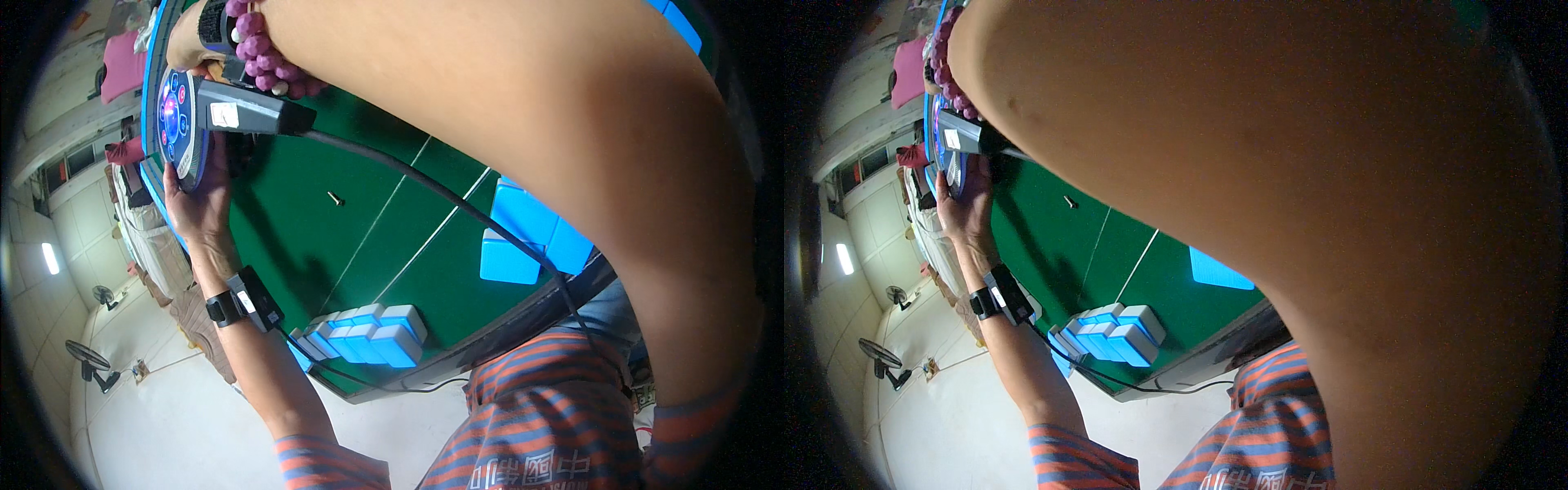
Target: The person uses a screwdriver to tighten a screw on the underside of a mahjong table central disk, then places the disk back onto the table.
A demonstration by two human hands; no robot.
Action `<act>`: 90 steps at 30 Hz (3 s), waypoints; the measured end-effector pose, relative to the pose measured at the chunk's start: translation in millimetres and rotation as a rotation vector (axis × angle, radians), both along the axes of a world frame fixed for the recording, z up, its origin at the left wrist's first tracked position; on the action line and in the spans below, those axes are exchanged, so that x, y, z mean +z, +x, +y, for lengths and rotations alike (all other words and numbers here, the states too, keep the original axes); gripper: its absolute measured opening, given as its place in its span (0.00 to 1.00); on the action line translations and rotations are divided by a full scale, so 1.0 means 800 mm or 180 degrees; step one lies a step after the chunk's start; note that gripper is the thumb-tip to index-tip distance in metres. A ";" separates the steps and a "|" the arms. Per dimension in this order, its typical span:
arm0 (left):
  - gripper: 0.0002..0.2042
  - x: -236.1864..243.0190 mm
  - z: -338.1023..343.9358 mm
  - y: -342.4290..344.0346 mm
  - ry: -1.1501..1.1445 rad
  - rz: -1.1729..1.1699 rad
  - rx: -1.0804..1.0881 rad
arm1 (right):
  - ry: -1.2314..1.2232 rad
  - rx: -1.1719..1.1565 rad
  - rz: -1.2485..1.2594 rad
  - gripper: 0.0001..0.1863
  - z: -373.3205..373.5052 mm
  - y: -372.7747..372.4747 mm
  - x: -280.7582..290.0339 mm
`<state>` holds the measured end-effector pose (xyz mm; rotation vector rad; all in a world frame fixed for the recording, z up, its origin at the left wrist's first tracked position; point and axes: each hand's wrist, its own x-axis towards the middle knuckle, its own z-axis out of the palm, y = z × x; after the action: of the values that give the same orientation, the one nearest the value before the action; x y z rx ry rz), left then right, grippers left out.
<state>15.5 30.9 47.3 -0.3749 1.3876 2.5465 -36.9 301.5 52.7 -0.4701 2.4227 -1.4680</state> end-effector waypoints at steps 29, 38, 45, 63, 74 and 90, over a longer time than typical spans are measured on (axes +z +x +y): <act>0.25 -0.007 -0.012 -0.006 0.0437 0.0015 -0.0056 | -0.0437 -0.0078 -0.0190 0.10 0.016 0.041 0.055; 0.25 -0.008 -0.012 -0.009 0.0355 -0.0068 -0.0075 | -0.1409 -0.0247 -0.0833 0.11 0.080 0.122 0.084; 0.26 -0.007 0.016 0.000 0.0384 0.0013 -0.0056 | -0.2243 -0.0201 -0.1782 0.14 0.155 0.174 0.111; 0.23 0.073 0.033 0.144 -0.2930 0.0356 -0.0412 | -0.2814 -0.2944 -0.1066 0.17 0.224 0.547 -0.020; 0.15 -0.017 0.147 0.139 -0.5341 0.0335 -0.1068 | -0.3601 -0.1570 -0.2163 0.14 0.207 0.656 -0.083; 0.05 0.041 0.177 0.168 -0.4223 -0.0188 -0.0880 | -0.1513 -0.0389 -0.3587 0.19 0.353 0.439 0.022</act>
<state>149.5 172.4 80.2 -0.3754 2.6498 1.0670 314.1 584.1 70.6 0.3725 1.2360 -1.6875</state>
